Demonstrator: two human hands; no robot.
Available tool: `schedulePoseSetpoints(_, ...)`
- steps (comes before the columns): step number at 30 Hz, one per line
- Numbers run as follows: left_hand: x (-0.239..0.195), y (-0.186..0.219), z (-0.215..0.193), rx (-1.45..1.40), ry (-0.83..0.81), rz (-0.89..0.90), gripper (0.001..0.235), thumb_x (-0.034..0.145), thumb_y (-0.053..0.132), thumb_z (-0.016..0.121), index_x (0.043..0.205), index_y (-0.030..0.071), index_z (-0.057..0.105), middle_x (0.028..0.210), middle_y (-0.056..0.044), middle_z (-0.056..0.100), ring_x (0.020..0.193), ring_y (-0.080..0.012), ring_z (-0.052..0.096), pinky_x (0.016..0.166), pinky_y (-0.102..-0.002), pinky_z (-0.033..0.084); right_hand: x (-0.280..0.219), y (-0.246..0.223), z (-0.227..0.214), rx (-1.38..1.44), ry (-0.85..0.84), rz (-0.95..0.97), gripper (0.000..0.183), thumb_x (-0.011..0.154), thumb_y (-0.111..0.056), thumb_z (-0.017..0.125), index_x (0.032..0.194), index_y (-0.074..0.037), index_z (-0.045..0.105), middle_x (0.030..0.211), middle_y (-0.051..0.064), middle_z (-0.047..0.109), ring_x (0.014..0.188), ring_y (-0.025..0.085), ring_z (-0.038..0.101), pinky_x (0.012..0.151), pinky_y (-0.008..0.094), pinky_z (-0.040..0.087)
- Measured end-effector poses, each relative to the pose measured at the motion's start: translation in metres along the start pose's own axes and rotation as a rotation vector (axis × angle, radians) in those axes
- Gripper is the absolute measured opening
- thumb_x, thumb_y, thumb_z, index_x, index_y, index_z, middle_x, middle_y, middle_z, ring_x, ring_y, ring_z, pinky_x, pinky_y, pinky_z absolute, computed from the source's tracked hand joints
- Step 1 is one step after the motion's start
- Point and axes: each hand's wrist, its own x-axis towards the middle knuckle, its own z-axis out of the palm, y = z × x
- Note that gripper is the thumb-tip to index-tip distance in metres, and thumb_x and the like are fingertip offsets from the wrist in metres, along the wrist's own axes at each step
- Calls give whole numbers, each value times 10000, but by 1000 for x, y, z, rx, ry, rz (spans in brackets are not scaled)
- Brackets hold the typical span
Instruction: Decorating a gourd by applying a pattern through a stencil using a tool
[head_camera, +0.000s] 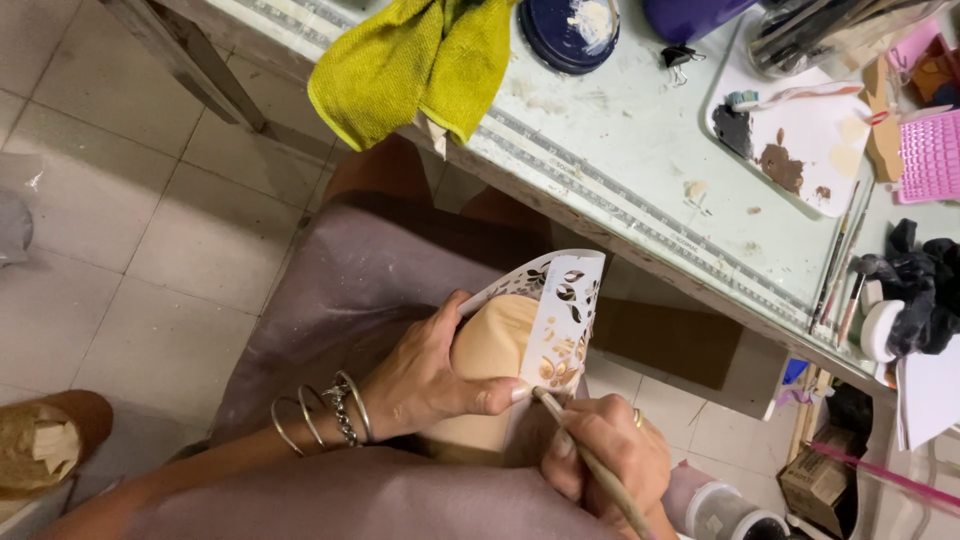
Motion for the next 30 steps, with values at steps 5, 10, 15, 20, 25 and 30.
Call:
schedulePoseSetpoints(5,0,2,1,1,8,-26,799,411,607,583,1063,157,476,914,-35,647,826,-197,627,686,-327,482,21,-25,-3,95,152,40,47,818,-70,515,838,-94,479,686,62,587,485,99,526,415,224,369)
schedulePoseSetpoints(10,0,0,1,-14,26,15,792,426,587,603,1069,142,476,959,-41,665,846,-189,635,709,-314,483,20,-23,-7,205,112,63,129,859,-166,447,898,-43,445,643,115,507,490,167,437,457,268,342)
schedulePoseSetpoints(15,-2,7,-1,-35,13,-60,749,406,554,616,1039,171,496,920,-16,667,815,-171,629,695,-301,483,27,-32,5,340,253,-39,99,807,-137,499,802,-39,507,601,116,548,455,157,520,426,218,384)
schedulePoseSetpoints(20,-2,2,0,-57,7,0,763,419,568,621,1047,153,490,929,-19,661,818,-163,628,681,-297,494,5,-2,5,352,250,22,101,808,-146,512,815,-49,486,661,113,570,510,162,519,491,275,382)
schedulePoseSetpoints(25,-1,3,-1,-79,-6,-59,744,397,556,622,1013,157,496,922,-7,668,822,-151,635,675,-293,502,35,-34,-1,376,421,244,328,856,-275,463,635,-33,483,566,94,512,447,145,535,485,220,373)
schedulePoseSetpoints(30,-1,6,-2,-64,-8,-51,799,411,545,624,1097,160,485,986,-14,661,876,-165,632,721,-293,498,24,-14,4,431,300,-1,150,879,-158,459,885,-9,445,612,83,507,545,153,531,524,233,447)
